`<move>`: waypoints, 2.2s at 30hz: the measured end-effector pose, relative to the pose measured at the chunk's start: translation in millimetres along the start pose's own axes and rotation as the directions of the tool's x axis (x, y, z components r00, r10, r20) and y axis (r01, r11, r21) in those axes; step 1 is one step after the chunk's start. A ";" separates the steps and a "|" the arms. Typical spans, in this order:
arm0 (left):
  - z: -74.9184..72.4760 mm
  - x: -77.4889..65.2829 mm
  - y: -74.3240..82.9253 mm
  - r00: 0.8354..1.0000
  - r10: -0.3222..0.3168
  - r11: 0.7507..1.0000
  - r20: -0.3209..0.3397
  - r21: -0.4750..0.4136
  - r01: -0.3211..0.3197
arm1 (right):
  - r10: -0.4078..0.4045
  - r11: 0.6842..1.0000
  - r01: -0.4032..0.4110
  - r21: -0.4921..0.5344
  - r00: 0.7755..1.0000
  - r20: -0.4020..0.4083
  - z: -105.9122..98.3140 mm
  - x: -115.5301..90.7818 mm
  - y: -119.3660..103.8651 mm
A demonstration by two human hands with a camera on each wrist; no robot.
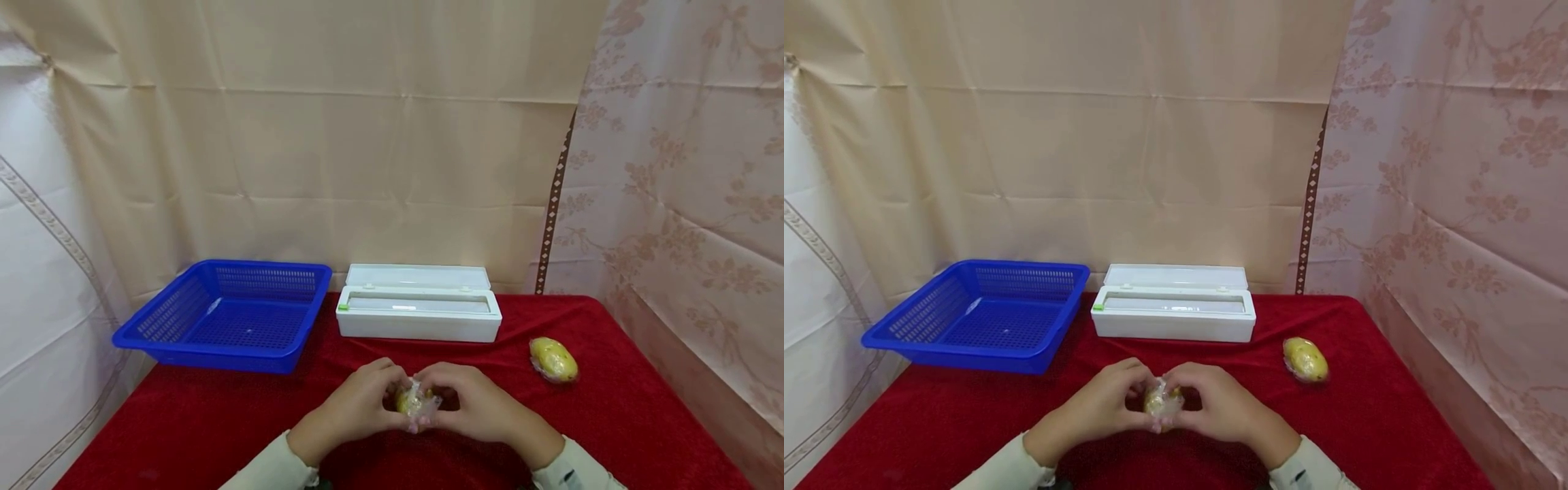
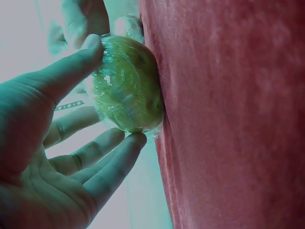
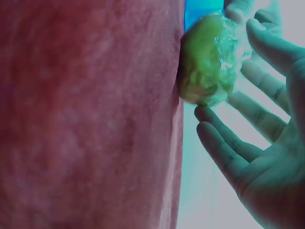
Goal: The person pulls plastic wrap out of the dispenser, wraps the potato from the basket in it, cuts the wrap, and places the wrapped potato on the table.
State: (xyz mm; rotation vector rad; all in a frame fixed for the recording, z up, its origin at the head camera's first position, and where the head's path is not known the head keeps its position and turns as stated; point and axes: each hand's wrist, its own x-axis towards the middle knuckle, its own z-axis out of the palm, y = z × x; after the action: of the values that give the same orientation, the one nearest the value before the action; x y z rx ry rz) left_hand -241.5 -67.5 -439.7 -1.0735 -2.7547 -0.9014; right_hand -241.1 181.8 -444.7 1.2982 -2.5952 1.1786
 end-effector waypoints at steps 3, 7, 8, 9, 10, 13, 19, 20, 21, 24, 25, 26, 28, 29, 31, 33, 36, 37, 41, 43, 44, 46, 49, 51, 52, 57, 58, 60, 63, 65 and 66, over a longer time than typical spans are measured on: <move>0.1 -0.2 0.5 1.000 0.002 1.000 0.006 -0.002 -0.002 | 0.034 0.999 -0.033 0.028 0.999 -0.010 0.3 0.3 2.6; 0.3 0.3 0.3 1.000 -0.003 0.999 -0.006 -0.035 0.002 | 0.097 0.994 -0.095 0.053 0.995 -0.036 1.6 0.5 2.9; 0.5 0.5 0.1 1.000 -0.003 0.999 -0.017 -0.048 0.003 | 0.110 0.992 -0.107 0.063 0.993 -0.041 1.9 0.7 2.6; 0.8 0.8 -0.2 1.000 -0.003 0.999 -0.031 -0.054 0.002 | 0.123 0.990 -0.119 0.074 0.991 -0.044 2.0 0.9 2.3; 1.0 1.1 -0.4 0.999 -0.004 0.998 -0.046 -0.061 0.001 | 0.135 0.988 -0.131 0.082 0.990 -0.045 2.2 1.1 2.1; 2.5 2.1 -0.9 0.996 -0.019 0.998 -0.084 -0.069 0.014 | 0.164 0.982 -0.159 0.106 0.986 -0.041 1.7 2.0 1.2; 5.3 3.2 -0.6 0.991 -0.084 0.991 -0.106 -0.109 0.072 | 0.190 0.976 -0.180 0.121 0.979 -0.075 2.3 3.9 -0.9; 5.5 3.4 -0.8 0.991 -0.093 0.989 -0.101 -0.126 0.080 | 0.190 0.977 -0.179 0.114 0.978 -0.089 3.0 4.1 -1.3; 6.0 3.8 -1.7 0.991 -0.097 0.986 -0.097 -0.145 0.082 | 0.191 0.978 -0.180 0.107 0.976 -0.102 3.8 4.4 -1.6; 5.9 5.3 -6.2 0.991 -0.109 0.973 -0.074 -0.212 0.091 | 0.194 0.978 -0.181 0.099 0.972 -0.133 5.9 5.1 -2.5; 5.8 5.5 -8.2 0.991 -0.116 0.968 -0.064 -0.231 0.099 | 0.196 0.978 -0.183 0.100 0.971 -0.135 6.5 5.2 -3.0; 6.0 5.6 -10.2 0.991 -0.124 0.962 -0.057 -0.251 0.106 | 0.193 0.979 -0.180 0.097 0.972 -0.137 7.1 5.3 -3.5; 6.1 5.8 -12.7 0.990 -0.135 0.949 -0.045 -0.293 0.116 | 0.173 0.983 -0.163 0.083 0.976 -0.135 7.7 5.4 -3.5; 6.1 6.0 -13.4 0.989 -0.141 0.944 -0.044 -0.308 0.121 | 0.161 0.985 -0.152 0.079 0.979 -0.124 7.4 5.1 -3.4; 6.1 6.3 -12.5 0.987 -0.155 0.935 -0.051 -0.330 0.130 | 0.150 0.987 -0.144 0.067 0.984 -0.097 6.4 4.7 -3.3; 5.7 7.0 -10.3 0.986 -0.153 0.935 -0.070 -0.334 0.122 | 0.134 0.990 -0.130 0.055 0.988 -0.074 5.0 3.9 -2.2; 3.9 6.5 -7.5 0.988 -0.116 0.961 -0.098 -0.262 0.087 | 0.133 0.990 -0.130 0.059 0.990 -0.056 5.1 3.3 -1.7; 3.2 6.5 -6.5 0.991 -0.087 0.974 -0.102 -0.219 0.063 | 0.132 0.990 -0.129 0.054 0.990 -0.057 4.9 3.0 -1.7; -2.3 5.3 -4.7 0.995 0.063 0.998 -0.078 -0.017 -0.064 | 0.125 0.992 -0.124 0.024 0.990 -0.061 3.9 3.3 -2.5; -7.0 4.2 -3.9 0.992 0.116 0.992 -0.051 0.064 -0.113 | 0.117 0.993 -0.117 -0.005 0.992 -0.053 2.6 3.2 -3.2; -8.9 3.8 -3.5 0.991 0.128 0.988 -0.040 0.091 -0.124 | 0.108 0.994 -0.109 -0.020 0.993 -0.045 1.8 3.1 -3.4; -10.9 3.2 -2.7 0.992 0.126 0.987 -0.031 0.100 -0.123 | 0.092 0.994 -0.093 -0.050 0.995 -0.023 0.3 2.7 -3.7; -9.2 3.1 -2.2 0.994 0.096 0.994 -0.054 0.050 -0.093 | 0.062 0.995 -0.060 -0.082 0.998 0.012 -1.8 1.0 -4.0; -7.3 2.7 -2.4 0.994 0.087 0.996 -0.072 0.020 -0.086 | 0.051 0.993 -0.047 -0.109 0.998 0.028 -2.8 -0.3 -4.1; -7.0 2.4 -2.6 0.993 0.086 0.996 -0.076 0.019 -0.085 | 0.048 0.991 -0.044 -0.125 0.998 0.033 -3.3 -0.9 -4.2; -11.7 0.0 -5.5 0.992 0.127 0.985 -0.014 0.122 -0.124 | 0.061 0.984 -0.049 -0.171 0.996 0.065 -6.3 -0.8 -4.9; -13.8 -0.5 -5.9 0.991 0.136 0.981 0.009 0.136 -0.136 | 0.066 0.985 -0.053 -0.165 0.995 0.072 -7.1 -0.4 -5.1; -17.2 -1.1 -6.7 0.986 0.154 0.977 0.061 0.141 -0.161 | 0.075 0.987 -0.062 -0.146 0.993 0.086 -8.2 0.3 -5.5; -21.2 -1.7 -6.3 0.982 0.148 0.979 0.119 0.119 -0.162 | 0.086 0.988 -0.073 -0.134 0.992 0.097 -8.7 0.6 -6.2; -21.4 -1.4 -5.6 0.981 0.136 0.985 0.139 0.091 -0.150 | 0.089 0.986 -0.074 -0.149 0.991 0.096 -7.8 0.4 -6.1; -21.2 -1.3 -5.1 0.981 0.132 0.986 0.141 0.086 -0.145 | 0.092 0.985 -0.077 -0.154 0.991 0.094 -7.1 0.4 -5.8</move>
State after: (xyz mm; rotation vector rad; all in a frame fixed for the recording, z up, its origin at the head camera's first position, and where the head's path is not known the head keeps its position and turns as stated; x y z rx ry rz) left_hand -247.0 -82.7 -425.1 -1.3362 -2.7525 -0.6959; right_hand -239.5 183.8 -435.9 1.2615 -2.7741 0.9284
